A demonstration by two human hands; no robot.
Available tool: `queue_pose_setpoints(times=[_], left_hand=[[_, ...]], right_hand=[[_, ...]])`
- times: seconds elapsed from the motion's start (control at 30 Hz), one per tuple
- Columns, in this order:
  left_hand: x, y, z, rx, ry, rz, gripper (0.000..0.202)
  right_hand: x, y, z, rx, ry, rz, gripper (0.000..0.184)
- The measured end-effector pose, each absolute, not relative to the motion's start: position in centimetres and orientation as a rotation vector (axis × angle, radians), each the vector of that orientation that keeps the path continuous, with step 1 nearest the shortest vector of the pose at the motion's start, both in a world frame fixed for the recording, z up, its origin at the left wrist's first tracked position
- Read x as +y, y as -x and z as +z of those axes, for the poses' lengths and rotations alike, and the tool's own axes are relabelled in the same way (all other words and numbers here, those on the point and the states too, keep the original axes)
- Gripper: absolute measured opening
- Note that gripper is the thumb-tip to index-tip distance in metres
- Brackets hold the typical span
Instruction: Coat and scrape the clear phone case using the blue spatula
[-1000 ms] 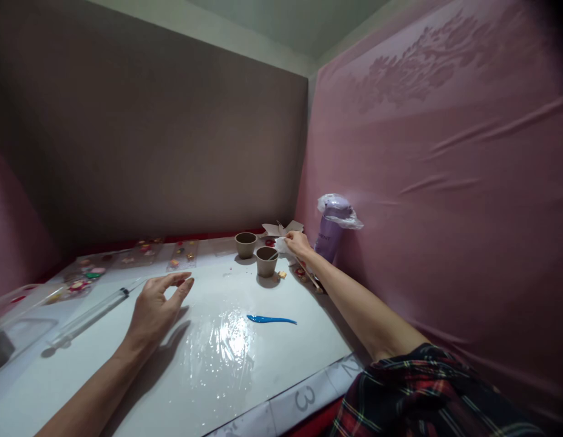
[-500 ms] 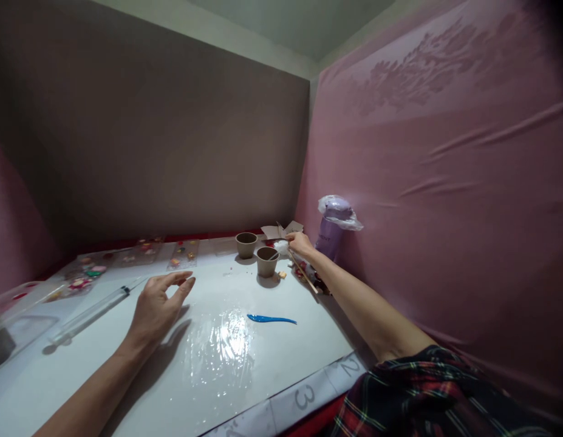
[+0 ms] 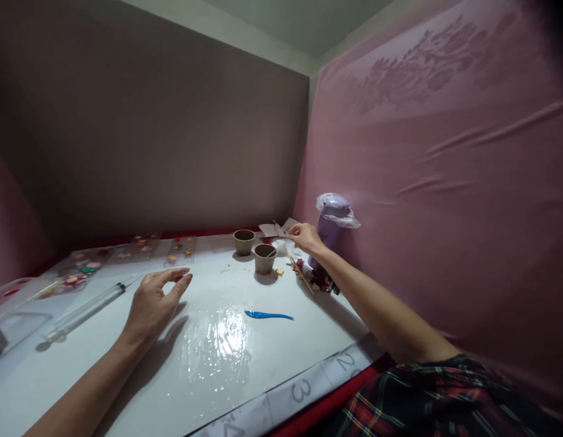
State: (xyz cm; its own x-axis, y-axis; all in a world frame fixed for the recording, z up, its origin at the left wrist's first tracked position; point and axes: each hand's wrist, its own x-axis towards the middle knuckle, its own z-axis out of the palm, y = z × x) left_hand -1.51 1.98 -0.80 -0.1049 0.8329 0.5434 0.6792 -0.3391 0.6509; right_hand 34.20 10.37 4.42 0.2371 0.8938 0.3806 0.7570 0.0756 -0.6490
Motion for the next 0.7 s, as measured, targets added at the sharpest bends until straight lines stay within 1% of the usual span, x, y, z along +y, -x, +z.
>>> queue_pose_setpoints(times=[0.13, 0.27, 0.37, 0.43, 0.53, 0.6, 0.7], left_hand=[[2.1, 1.6, -0.9, 1.7, -1.977, 1.414, 0.04], [2.2, 1.7, -0.8, 1.683, -1.985, 1.387, 0.04], [2.1, 1.8, -0.5, 1.686, -2.005, 1.388, 0.043], [2.0, 1.8, -0.2, 1.703, -2.001, 1.379, 0.045], [1.7, 1.7, 0.2, 1.72, -1.982, 1.369, 0.046], [1.7, 1.7, 0.3, 1.706, -1.972, 1.38, 0.047], [1.6, 1.8, 0.4, 1.695, -1.954, 1.382, 0.049]], right_hand=[[7.8, -34.5, 5.3, -1.355, 1.562, 0.174, 0.006], [5.7, -34.8, 5.4, -1.139, 1.352, 0.155, 0.026], [4.6, -34.7, 4.9, -0.971, 1.232, 0.145, 0.036], [4.1, -34.3, 4.3, -0.847, 1.113, 0.175, 0.039], [3.9, -33.4, 3.2, -0.731, 0.973, 0.202, 0.038], [4.1, -33.0, 2.6, -0.756, 1.0, 0.176, 0.038], [5.1, -33.1, 2.2, -0.936, 1.149, 0.163, 0.041]])
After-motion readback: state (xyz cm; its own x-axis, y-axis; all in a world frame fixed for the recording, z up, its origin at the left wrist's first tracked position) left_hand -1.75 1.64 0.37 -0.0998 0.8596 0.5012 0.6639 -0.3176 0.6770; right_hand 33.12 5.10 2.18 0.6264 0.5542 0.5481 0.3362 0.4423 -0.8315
